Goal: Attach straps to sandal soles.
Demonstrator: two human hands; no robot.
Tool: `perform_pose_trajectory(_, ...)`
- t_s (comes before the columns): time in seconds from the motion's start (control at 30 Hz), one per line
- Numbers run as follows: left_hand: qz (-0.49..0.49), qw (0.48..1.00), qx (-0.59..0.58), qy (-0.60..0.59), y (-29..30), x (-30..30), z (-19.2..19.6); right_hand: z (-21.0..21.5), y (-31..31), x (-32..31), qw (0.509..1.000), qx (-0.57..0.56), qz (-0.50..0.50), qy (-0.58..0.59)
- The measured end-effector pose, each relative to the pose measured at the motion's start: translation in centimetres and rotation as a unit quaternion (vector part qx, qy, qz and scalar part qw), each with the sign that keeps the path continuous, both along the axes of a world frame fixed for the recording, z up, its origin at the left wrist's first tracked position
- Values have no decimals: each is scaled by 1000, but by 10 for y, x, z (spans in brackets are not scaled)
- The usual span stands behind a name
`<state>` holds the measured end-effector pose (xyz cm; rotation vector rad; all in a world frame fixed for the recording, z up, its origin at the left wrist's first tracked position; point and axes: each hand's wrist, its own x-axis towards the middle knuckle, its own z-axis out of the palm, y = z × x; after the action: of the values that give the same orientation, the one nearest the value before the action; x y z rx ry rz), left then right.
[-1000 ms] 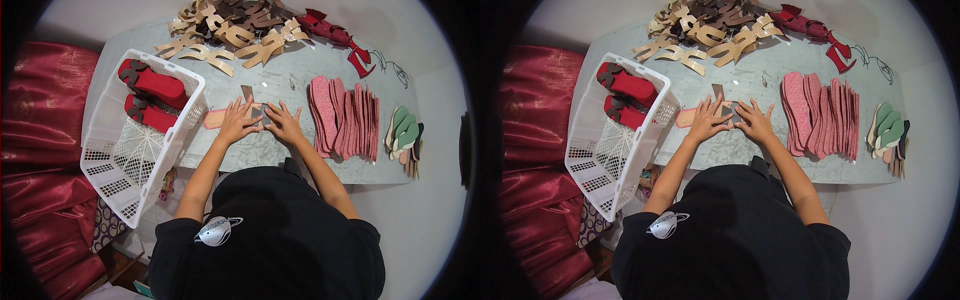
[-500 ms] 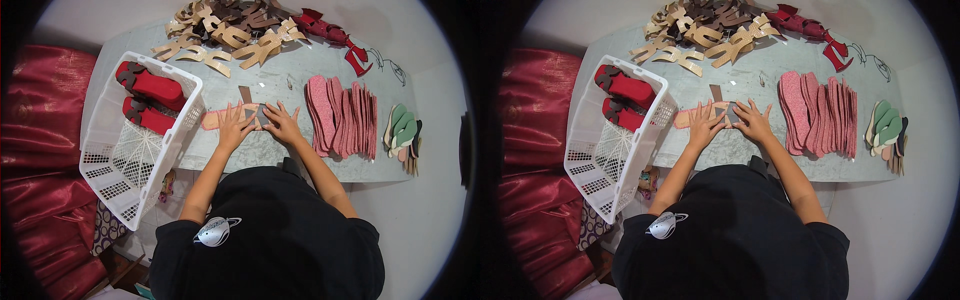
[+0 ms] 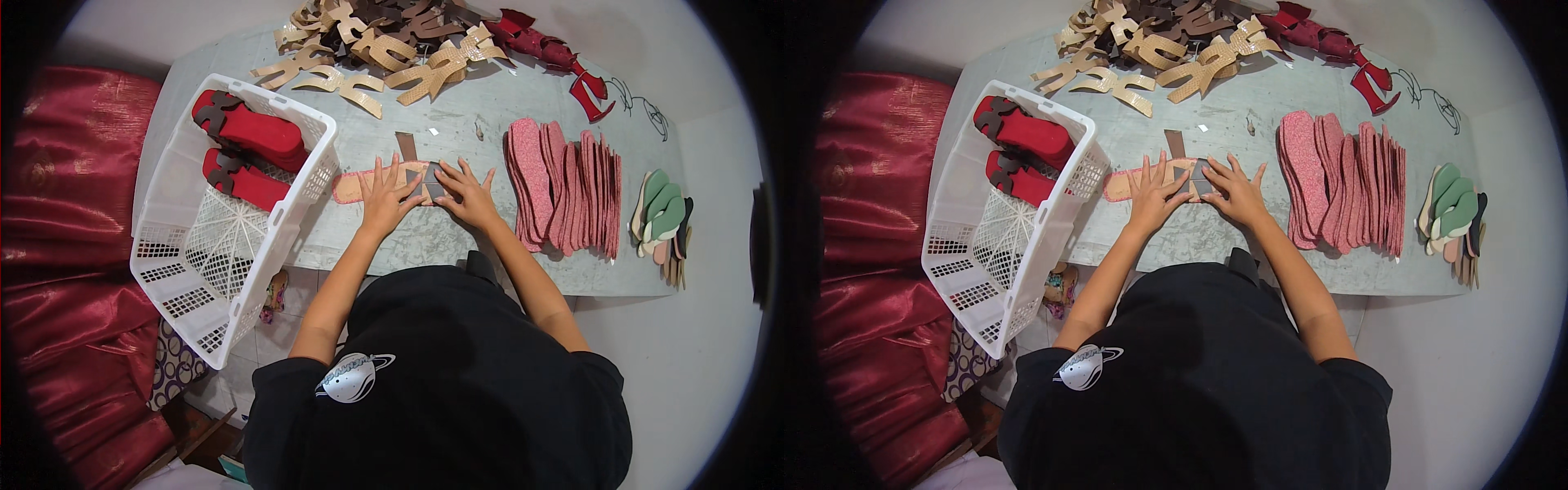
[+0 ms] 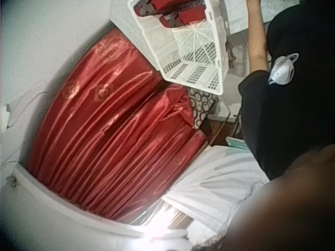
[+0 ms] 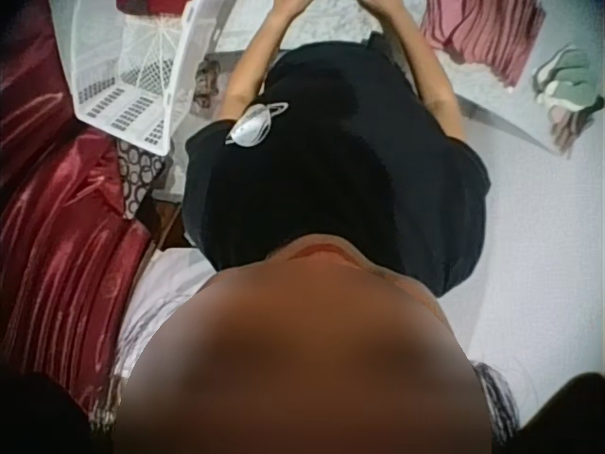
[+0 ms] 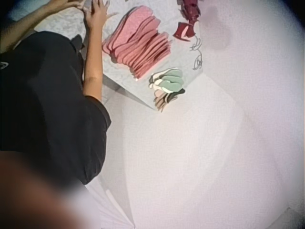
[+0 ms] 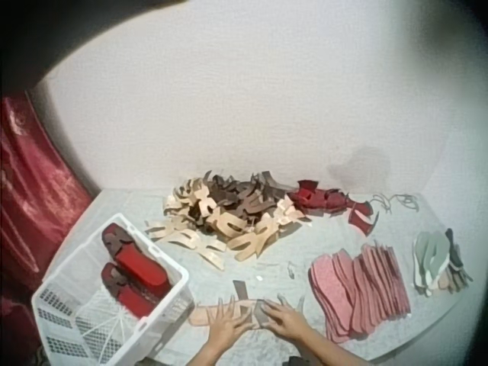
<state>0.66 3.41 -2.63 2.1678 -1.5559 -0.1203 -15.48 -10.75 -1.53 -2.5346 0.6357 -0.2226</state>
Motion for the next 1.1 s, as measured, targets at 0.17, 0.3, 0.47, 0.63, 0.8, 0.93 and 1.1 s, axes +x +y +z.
perform_pose_trajectory(0.17, -25, 999, 27, 2, -3, 3, 4, 1, 0, 0, 1000, 1, -2, 0)
perform_pose_trajectory(0.3, -37, 998, 49, -7, -3, 6, 6, 3, 2, 0, 1000, 7, -10, 4)
perform_pose_trajectory(0.47, -37, 998, 45, 5, -4, 8, 7, 10, 4, 3, 999, 18, -28, 25)
perform_pose_trajectory(0.63, -41, 998, 38, -10, -4, 8, 4, 12, 3, 10, 998, 21, -55, 29)
perform_pose_trajectory(0.8, -40, 999, 14, -13, -4, 7, 0, 9, 6, 11, 997, 20, -74, 5)
perform_pose_trajectory(0.93, -38, 999, 12, -23, -5, 5, 0, -3, 6, 8, 994, -19, -87, -56)
perform_pose_trajectory(1.1, -30, 999, -32, -26, -6, 0, -4, -4, 4, 10, 995, -7, -74, -60)
